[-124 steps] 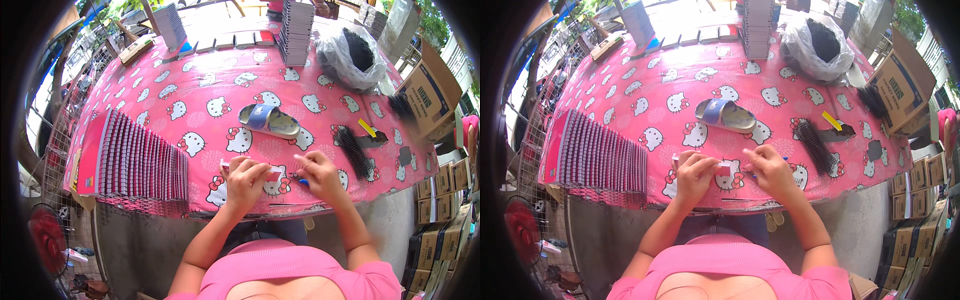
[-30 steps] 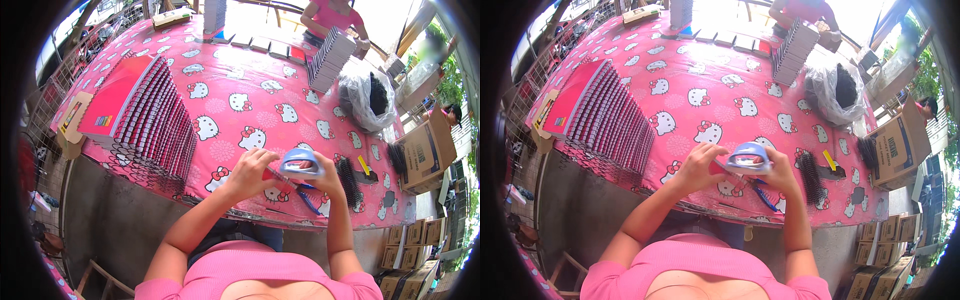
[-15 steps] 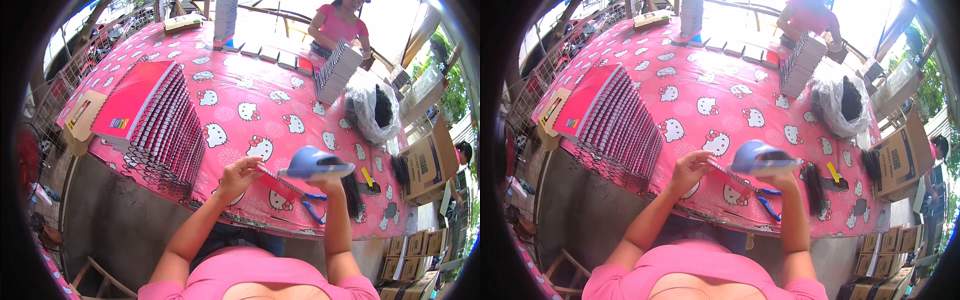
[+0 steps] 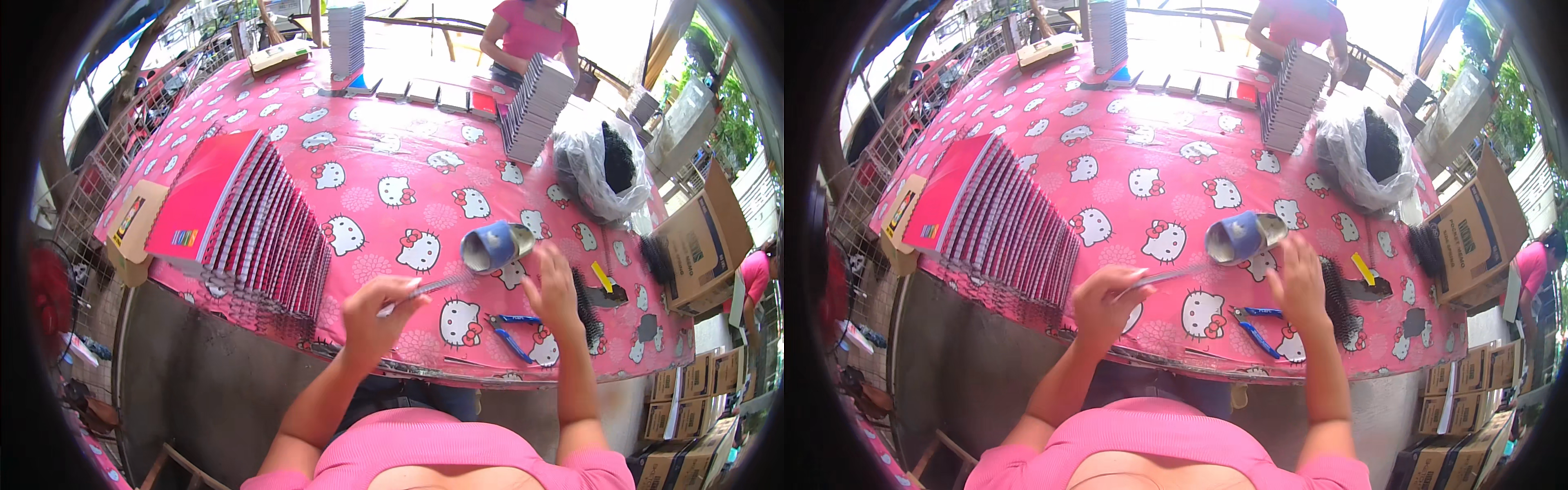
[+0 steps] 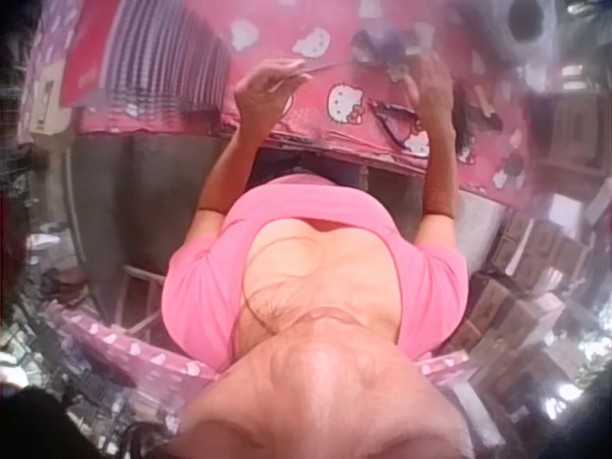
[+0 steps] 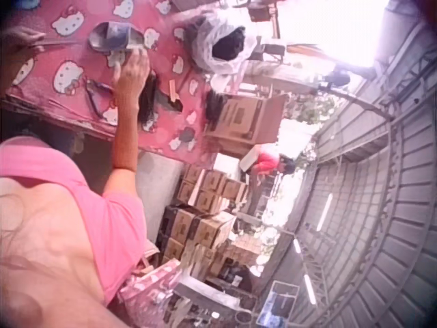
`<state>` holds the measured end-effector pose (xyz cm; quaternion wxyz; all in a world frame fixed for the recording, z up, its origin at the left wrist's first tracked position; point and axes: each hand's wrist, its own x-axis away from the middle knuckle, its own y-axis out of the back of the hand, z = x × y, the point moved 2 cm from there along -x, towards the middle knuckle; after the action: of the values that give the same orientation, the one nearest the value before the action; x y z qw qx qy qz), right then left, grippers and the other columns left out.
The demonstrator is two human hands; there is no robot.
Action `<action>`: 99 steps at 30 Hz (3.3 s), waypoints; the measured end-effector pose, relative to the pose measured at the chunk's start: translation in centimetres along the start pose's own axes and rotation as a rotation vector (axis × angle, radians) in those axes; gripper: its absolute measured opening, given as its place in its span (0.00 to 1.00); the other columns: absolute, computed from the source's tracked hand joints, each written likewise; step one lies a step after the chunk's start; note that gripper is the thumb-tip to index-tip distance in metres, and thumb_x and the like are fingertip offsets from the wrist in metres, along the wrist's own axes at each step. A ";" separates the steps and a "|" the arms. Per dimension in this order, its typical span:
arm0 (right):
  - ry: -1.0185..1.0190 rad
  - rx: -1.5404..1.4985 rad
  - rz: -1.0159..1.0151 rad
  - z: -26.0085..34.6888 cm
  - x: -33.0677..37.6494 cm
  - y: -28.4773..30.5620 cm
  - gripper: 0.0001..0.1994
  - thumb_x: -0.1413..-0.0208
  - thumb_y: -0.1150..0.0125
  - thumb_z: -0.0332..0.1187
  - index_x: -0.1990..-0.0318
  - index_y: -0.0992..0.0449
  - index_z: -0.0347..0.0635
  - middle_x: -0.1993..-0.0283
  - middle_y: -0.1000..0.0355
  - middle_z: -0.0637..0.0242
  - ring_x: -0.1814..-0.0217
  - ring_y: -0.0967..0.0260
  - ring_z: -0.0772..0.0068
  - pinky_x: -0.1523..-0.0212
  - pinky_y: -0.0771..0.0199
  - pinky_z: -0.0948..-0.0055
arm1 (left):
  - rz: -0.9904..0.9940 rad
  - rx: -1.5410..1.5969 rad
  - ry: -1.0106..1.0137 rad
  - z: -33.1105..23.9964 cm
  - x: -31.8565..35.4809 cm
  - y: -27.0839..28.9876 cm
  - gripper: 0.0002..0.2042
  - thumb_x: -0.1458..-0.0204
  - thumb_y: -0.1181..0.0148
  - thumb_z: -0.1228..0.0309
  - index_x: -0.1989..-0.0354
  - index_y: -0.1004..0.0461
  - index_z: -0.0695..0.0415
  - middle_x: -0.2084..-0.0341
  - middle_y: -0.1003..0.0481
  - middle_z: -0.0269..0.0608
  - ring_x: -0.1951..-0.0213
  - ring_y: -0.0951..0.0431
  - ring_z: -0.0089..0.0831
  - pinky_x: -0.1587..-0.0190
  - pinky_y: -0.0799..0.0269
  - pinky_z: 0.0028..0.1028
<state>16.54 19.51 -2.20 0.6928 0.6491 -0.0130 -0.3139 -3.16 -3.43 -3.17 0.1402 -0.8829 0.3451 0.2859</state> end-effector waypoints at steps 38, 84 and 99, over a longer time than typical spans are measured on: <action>0.381 -0.503 0.012 16.6 -2.3 6.6 0.27 0.57 0.31 0.32 0.45 0.29 0.42 0.47 0.33 0.55 0.45 0.35 0.51 0.45 0.35 0.56 | 0.151 -0.365 -0.085 -7.4 -0.3 2.0 0.11 0.58 0.30 0.81 0.66 0.24 0.63 0.65 0.22 0.47 0.67 0.19 0.31 0.67 0.22 0.25; -0.072 -0.323 0.252 2.4 6.7 -0.8 0.39 0.55 0.33 0.48 0.36 0.39 0.42 0.30 0.48 0.55 0.29 0.54 0.47 0.33 0.53 0.50 | 0.760 -1.602 0.417 13.4 9.9 31.3 0.19 0.44 0.54 0.57 0.61 0.23 0.60 0.57 0.25 0.55 0.52 0.28 0.50 0.47 0.37 0.48; -0.020 -0.294 0.066 2.3 6.8 -2.4 0.34 0.56 0.32 0.49 0.44 0.33 0.39 0.45 0.37 0.52 0.39 0.42 0.46 0.37 0.47 0.48 | 0.757 -1.154 0.367 14.2 -2.5 17.8 0.24 0.46 0.52 0.48 0.54 0.27 0.56 0.56 0.27 0.48 0.49 0.32 0.45 0.40 0.45 0.47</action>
<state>20.01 14.45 -6.67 0.7903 0.5368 0.0048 -0.2956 -22.71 -8.72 -13.88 -0.5185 -0.6699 0.4396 0.2986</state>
